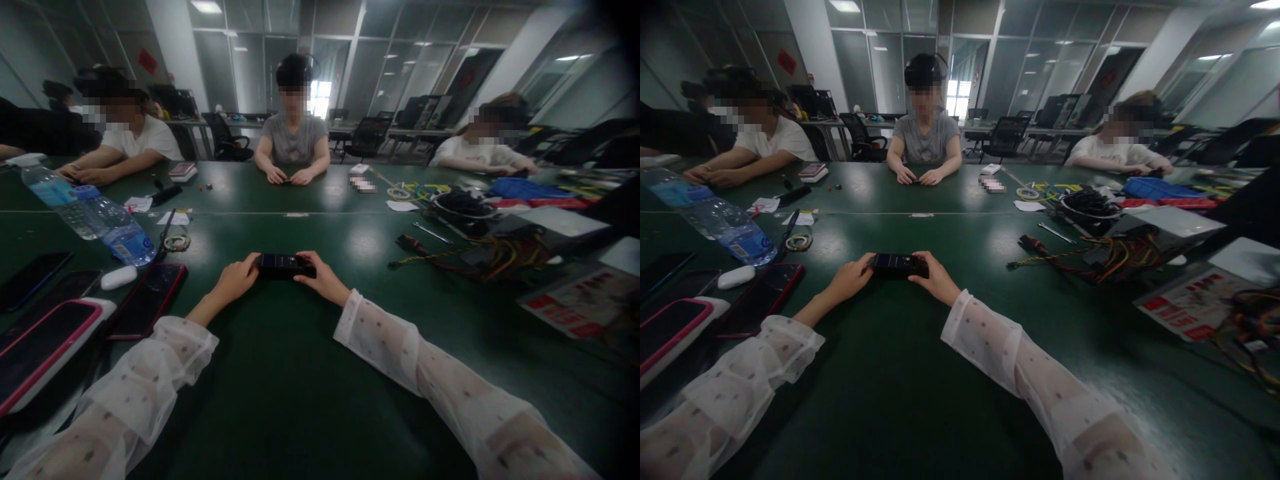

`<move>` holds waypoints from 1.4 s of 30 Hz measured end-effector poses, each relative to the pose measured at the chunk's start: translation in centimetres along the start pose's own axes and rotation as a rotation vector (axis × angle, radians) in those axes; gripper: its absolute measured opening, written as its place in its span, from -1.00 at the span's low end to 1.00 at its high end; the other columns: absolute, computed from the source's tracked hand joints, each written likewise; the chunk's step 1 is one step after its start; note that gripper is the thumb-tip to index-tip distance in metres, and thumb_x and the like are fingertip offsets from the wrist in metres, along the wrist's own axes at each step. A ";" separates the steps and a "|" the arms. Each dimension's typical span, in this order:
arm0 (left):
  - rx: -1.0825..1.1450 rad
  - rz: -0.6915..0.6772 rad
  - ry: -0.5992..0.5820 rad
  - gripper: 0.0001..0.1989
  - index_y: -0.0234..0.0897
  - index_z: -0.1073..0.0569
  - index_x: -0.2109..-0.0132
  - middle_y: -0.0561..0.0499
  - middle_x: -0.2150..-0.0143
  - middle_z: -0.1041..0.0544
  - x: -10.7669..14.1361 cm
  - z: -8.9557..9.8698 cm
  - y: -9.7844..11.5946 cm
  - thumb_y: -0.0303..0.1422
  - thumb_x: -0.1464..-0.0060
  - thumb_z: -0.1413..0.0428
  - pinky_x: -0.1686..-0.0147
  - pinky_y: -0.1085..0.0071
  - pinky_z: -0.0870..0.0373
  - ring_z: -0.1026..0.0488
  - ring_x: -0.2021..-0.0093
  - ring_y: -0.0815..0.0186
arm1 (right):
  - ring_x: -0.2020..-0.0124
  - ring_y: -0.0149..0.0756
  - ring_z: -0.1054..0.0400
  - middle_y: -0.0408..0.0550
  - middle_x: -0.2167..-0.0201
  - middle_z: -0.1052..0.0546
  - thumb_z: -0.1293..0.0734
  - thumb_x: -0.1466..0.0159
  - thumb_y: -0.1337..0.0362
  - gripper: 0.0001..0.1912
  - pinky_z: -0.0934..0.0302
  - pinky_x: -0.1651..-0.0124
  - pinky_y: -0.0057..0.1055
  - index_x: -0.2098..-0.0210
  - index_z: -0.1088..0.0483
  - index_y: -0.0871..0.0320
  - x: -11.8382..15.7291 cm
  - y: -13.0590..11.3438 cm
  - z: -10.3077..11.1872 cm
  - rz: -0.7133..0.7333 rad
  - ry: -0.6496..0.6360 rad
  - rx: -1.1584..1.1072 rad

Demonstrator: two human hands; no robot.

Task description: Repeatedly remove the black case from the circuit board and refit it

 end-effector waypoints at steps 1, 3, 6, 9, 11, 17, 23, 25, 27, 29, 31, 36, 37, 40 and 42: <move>0.007 0.001 -0.003 -0.62 -0.23 -0.23 -0.23 -0.07 0.22 -0.58 0.0 0.0 0.0 -0.34 -0.32 0.13 0.24 0.32 -0.41 -0.56 0.24 0.18 | -0.15 -0.13 -0.34 0.02 -0.08 -0.43 -0.45 -0.16 0.26 -0.42 -0.21 -0.22 0.02 -0.12 -0.21 0.03 0.0 0.0 0.0 -0.007 0.003 0.002; 0.017 0.000 -0.007 -0.63 -0.23 -0.24 -0.22 -0.06 0.22 -0.58 0.0 -0.1 0.0 -0.33 -0.32 0.13 0.26 0.34 -0.41 -0.56 0.26 0.20 | -0.16 -0.12 -0.33 0.03 -0.08 -0.42 -0.45 -0.17 0.25 -0.42 -0.21 -0.22 0.02 -0.13 -0.21 0.04 0.0 0.0 0.1 -0.024 0.000 0.005; 0.008 0.003 -0.002 -0.63 -0.23 -0.25 -0.22 -0.07 0.20 -0.58 0.0 -0.1 0.0 -0.33 -0.33 0.14 0.27 0.35 -0.40 -0.55 0.27 0.20 | -0.15 -0.13 -0.33 0.02 -0.06 -0.43 -0.44 -0.18 0.25 -0.46 -0.20 -0.22 0.00 -0.10 -0.21 0.04 0.1 -0.1 0.1 -0.018 -0.014 -0.001; 0.005 0.004 -0.007 -0.64 -0.22 -0.28 -0.20 -0.07 0.19 -0.58 0.0 -0.2 -0.1 -0.31 -0.34 0.18 0.26 0.34 -0.38 -0.54 0.26 0.20 | -0.12 -0.13 -0.33 -0.01 -0.03 -0.42 -0.44 -0.17 0.28 -0.48 -0.22 -0.19 -0.03 -0.07 -0.21 0.03 0.1 -0.4 0.2 0.029 -0.010 0.008; 0.041 -0.003 -0.003 -0.62 -0.20 -0.31 -0.17 -0.06 0.19 -0.57 -0.1 -0.2 -0.2 -0.27 -0.37 0.25 0.25 0.34 -0.37 -0.54 0.25 0.21 | -0.10 -0.13 -0.32 -0.02 -0.02 -0.40 -0.45 -0.16 0.30 -0.48 -0.23 -0.16 -0.04 -0.05 -0.20 0.03 0.0 -0.5 0.2 0.055 -0.011 0.029; 0.231 0.027 -0.045 -0.37 -0.17 -0.40 -0.10 0.03 0.43 -0.49 -0.1 0.0 -0.5 -0.01 -0.35 0.44 0.34 0.37 -0.31 -0.49 0.38 0.23 | -0.07 -0.12 -0.31 -0.03 0.00 -0.38 -0.45 -0.15 0.34 -0.46 -0.21 -0.13 -0.03 -0.04 -0.17 0.00 0.1 -0.3 0.1 0.052 -0.027 0.068; 0.242 0.003 -0.057 -0.34 -0.22 -0.40 -0.08 0.02 0.40 -0.51 -0.1 0.1 -0.3 0.15 -0.27 0.31 0.36 0.38 -0.27 -0.48 0.37 0.23 | -0.02 -0.14 -0.35 -0.08 0.09 -0.42 -0.43 -0.16 0.34 -0.47 -0.18 -0.15 -0.01 -0.05 -0.15 0.00 0.2 -0.5 0.2 0.021 -0.079 -0.017; 0.227 0.000 -0.057 -0.34 -0.22 -0.40 -0.09 0.00 0.37 -0.53 -0.1 0.1 -0.2 0.15 -0.26 0.30 0.35 0.37 -0.27 -0.49 0.35 0.22 | 0.00 -0.15 -0.37 -0.10 0.12 -0.43 -0.43 -0.16 0.35 -0.47 -0.18 -0.16 -0.01 -0.03 -0.15 0.01 0.1 -0.6 0.3 0.021 -0.091 -0.061; 0.212 -0.005 -0.054 -0.34 -0.21 -0.40 -0.09 -0.01 0.33 -0.54 -0.1 0.1 -0.2 0.16 -0.26 0.29 0.34 0.36 -0.29 -0.49 0.33 0.21 | 0.00 -0.15 -0.38 -0.11 0.13 -0.43 -0.44 -0.14 0.35 -0.47 -0.18 -0.16 -0.01 -0.01 -0.16 0.01 0.1 -0.5 0.3 0.016 -0.093 -0.097; 0.201 -0.012 -0.049 -0.34 -0.21 -0.39 -0.10 -0.03 0.29 -0.56 -0.2 0.0 -0.3 0.16 -0.26 0.29 0.32 0.35 -0.30 -0.50 0.31 0.20 | 0.01 -0.15 -0.39 -0.11 0.14 -0.44 -0.45 -0.12 0.34 -0.47 -0.18 -0.16 -0.01 0.00 -0.17 0.02 0.0 -0.2 0.3 -0.003 -0.092 -0.133; 0.196 -0.017 -0.046 -0.35 -0.22 -0.39 -0.10 -0.05 0.25 -0.57 -0.2 -0.1 -0.4 0.15 -0.26 0.28 0.30 0.33 -0.32 -0.51 0.29 0.18 | 0.03 -0.16 -0.40 -0.13 0.17 -0.44 -0.46 -0.11 0.33 -0.46 -0.18 -0.15 -0.02 0.00 -0.16 0.01 -0.1 0.2 0.3 -0.032 -0.089 -0.178; 0.195 -0.018 -0.054 -0.37 -0.21 -0.38 -0.10 -0.05 0.23 -0.57 -0.2 -0.1 -0.5 0.14 -0.26 0.26 0.30 0.32 -0.33 -0.51 0.27 0.17 | 0.03 -0.15 -0.43 -0.13 0.19 -0.47 -0.48 -0.10 0.29 -0.43 -0.20 -0.14 -0.03 -0.01 -0.16 0.01 -0.1 0.6 0.3 -0.076 -0.100 -0.265; 0.193 -0.019 -0.055 -0.37 -0.21 -0.38 -0.10 -0.05 0.24 -0.58 -0.2 -0.1 -0.5 0.14 -0.26 0.26 0.30 0.33 -0.33 -0.51 0.28 0.17 | 0.03 -0.15 -0.43 -0.13 0.18 -0.47 -0.48 -0.10 0.29 -0.43 -0.19 -0.14 -0.03 -0.01 -0.16 0.01 -0.1 0.6 0.3 -0.081 -0.107 -0.273; 0.193 -0.028 -0.050 -0.38 -0.21 -0.39 -0.10 -0.04 0.24 -0.58 -0.2 -0.1 -0.4 0.14 -0.26 0.25 0.30 0.32 -0.33 -0.52 0.28 0.18 | 0.04 -0.16 -0.43 -0.13 0.18 -0.48 -0.48 -0.09 0.29 -0.43 -0.19 -0.15 -0.03 0.00 -0.16 0.02 -0.1 0.6 0.3 -0.087 -0.119 -0.294; 0.202 -0.034 -0.048 -0.39 -0.20 -0.39 -0.09 -0.04 0.22 -0.58 -0.2 -0.1 -0.4 0.13 -0.26 0.25 0.29 0.33 -0.34 -0.52 0.28 0.18 | 0.05 -0.17 -0.43 -0.13 0.19 -0.48 -0.49 -0.08 0.29 -0.42 -0.19 -0.15 -0.04 0.01 -0.16 0.02 -0.2 0.6 0.2 -0.082 -0.133 -0.311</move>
Point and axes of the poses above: each hand's wrist, its own x-axis away from the middle knuckle, its own z-axis out of the back of the hand, y = z × x, the point moved 5 cm from there along -x, towards the middle knuckle
